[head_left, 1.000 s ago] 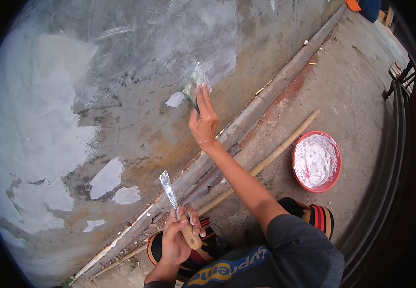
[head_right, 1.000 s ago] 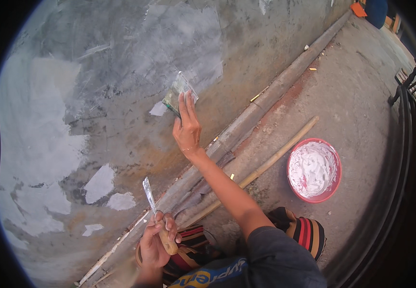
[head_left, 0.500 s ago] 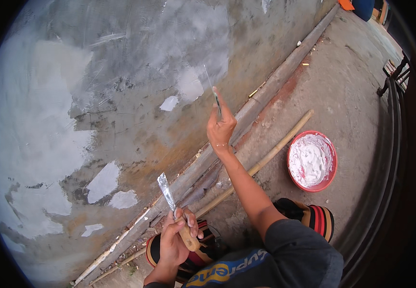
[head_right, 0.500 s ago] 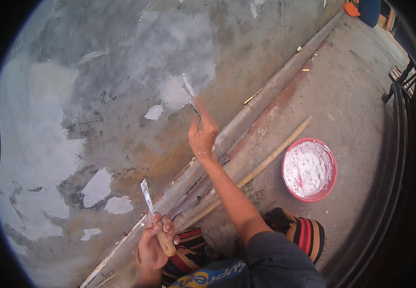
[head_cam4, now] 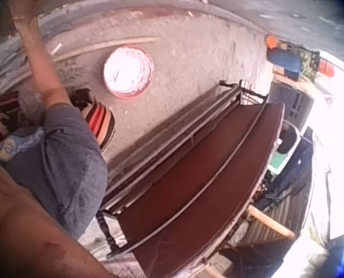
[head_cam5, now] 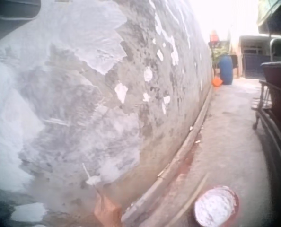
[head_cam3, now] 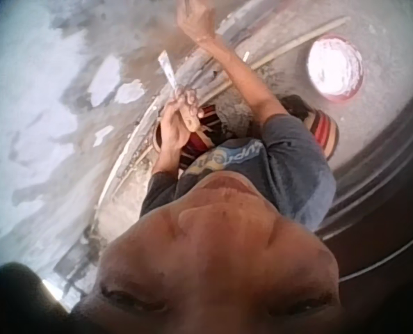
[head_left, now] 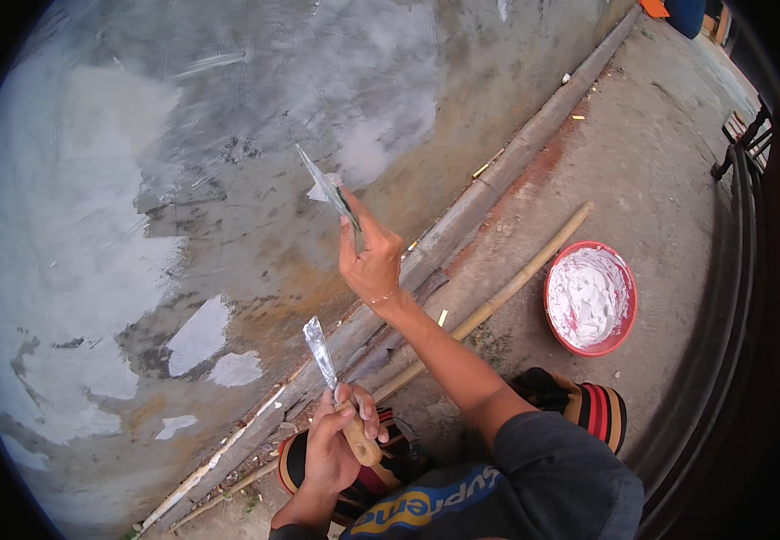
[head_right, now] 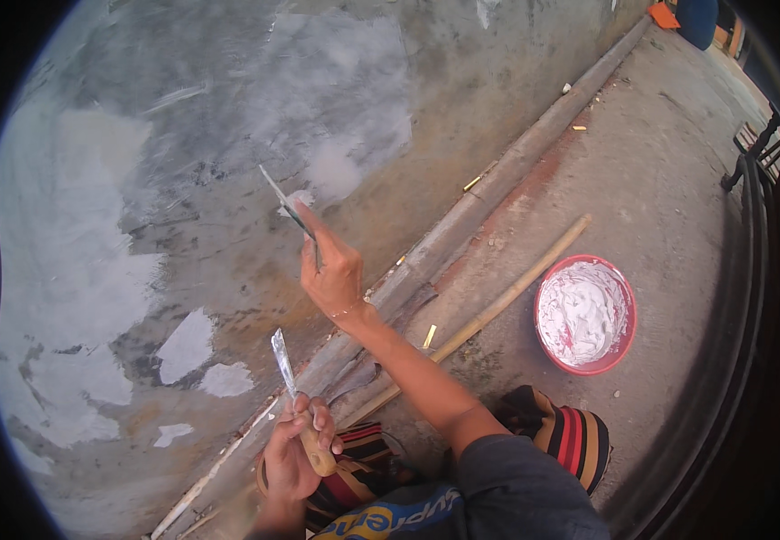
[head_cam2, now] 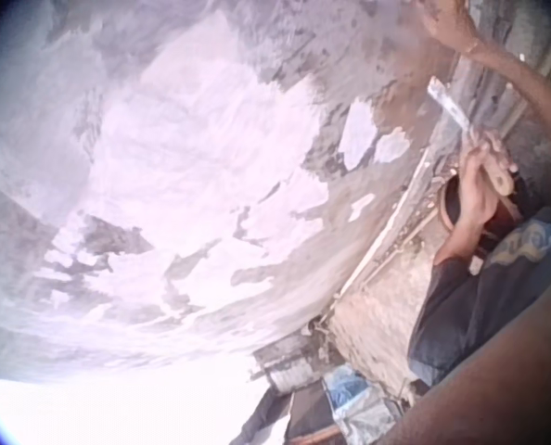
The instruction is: The person applies white plaster to a concrete wall using a trowel and a smaller scraper. They repeatedly scoop plaster from a red bucket, spread it onto the wall, and smooth the surface. The person occasionally scrapes excess plaster from the trowel back into the bucket.
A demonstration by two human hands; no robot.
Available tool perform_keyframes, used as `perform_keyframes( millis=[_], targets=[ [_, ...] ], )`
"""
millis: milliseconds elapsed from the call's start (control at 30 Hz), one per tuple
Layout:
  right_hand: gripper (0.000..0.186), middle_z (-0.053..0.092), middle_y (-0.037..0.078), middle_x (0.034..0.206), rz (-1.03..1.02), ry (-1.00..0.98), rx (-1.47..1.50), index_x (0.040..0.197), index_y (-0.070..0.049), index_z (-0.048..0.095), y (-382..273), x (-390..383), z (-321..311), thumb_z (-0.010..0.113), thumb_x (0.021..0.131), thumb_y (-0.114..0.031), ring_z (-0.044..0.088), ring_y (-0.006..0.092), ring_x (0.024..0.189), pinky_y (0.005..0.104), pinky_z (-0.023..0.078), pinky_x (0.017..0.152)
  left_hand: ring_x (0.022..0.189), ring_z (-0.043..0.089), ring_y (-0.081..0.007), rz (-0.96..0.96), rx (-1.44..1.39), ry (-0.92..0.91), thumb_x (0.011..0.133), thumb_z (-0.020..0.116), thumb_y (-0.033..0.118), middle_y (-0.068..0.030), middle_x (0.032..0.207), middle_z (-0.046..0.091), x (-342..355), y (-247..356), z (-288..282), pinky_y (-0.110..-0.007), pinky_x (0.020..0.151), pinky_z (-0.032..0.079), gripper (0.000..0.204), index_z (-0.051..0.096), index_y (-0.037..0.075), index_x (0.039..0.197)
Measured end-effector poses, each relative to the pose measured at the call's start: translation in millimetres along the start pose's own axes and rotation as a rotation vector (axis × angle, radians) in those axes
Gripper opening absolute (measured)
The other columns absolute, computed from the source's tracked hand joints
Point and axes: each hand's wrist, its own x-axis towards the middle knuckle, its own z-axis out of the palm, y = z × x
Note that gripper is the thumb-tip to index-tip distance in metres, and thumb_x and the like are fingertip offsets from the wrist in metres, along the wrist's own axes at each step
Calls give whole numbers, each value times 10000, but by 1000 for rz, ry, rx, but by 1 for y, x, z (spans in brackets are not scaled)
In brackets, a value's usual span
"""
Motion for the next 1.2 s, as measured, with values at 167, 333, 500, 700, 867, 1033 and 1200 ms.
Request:
perform_keyframes(
  millis=[167,333,500,700,867,1033,1200],
  targets=[
    [435,644,281,1112,3,231,-139,1289,24,558,35,47,-8,580,855,28,685,344,962,336,531,737,720,537,-185,10,-8,-12,874,523,124,-90,878,483,-5,1,-2,-375,679,493,190,356,130,966],
    [658,580,259,1257,-188,121,-132,1388,11,450,-23,20,49,601,750,63,624,387,1081,364,545,799,723,537,-184,29,1,13,877,527,128,-88,878,481,-12,4,-8,-377,685,492,193,358,132,971],
    [649,595,237,1248,-260,-74,33,1375,9,467,-32,0,35,593,742,76,635,383,1064,374,552,797,730,538,-186,45,5,-10,881,524,128,-92,886,482,-15,7,-11,-376,695,491,189,362,133,978],
    [522,612,242,1219,247,112,-243,1317,23,534,23,61,-24,561,796,52,666,352,1008,349,544,769,736,541,-189,78,-9,-40,883,517,121,-93,900,482,-27,9,-23,-383,700,485,181,370,138,987],
    [561,600,227,1251,-92,210,-209,1342,-1,518,12,32,24,570,784,33,671,343,991,341,535,745,743,543,-190,66,-7,-37,880,513,109,-93,902,483,-25,13,-20,-387,703,486,186,365,146,986],
    [599,617,189,1243,-232,-11,-47,1350,-39,521,-17,-1,34,570,763,66,676,326,973,330,535,737,675,521,-160,90,43,16,869,553,172,-63,844,469,-24,11,-16,-345,630,507,198,387,148,974],
    [297,695,218,996,-34,210,-134,1196,40,611,43,3,-15,554,924,-66,660,246,769,337,497,691,677,517,-160,98,35,0,866,554,173,-68,846,463,-28,13,-10,-343,633,513,206,383,145,976]
  ],
)
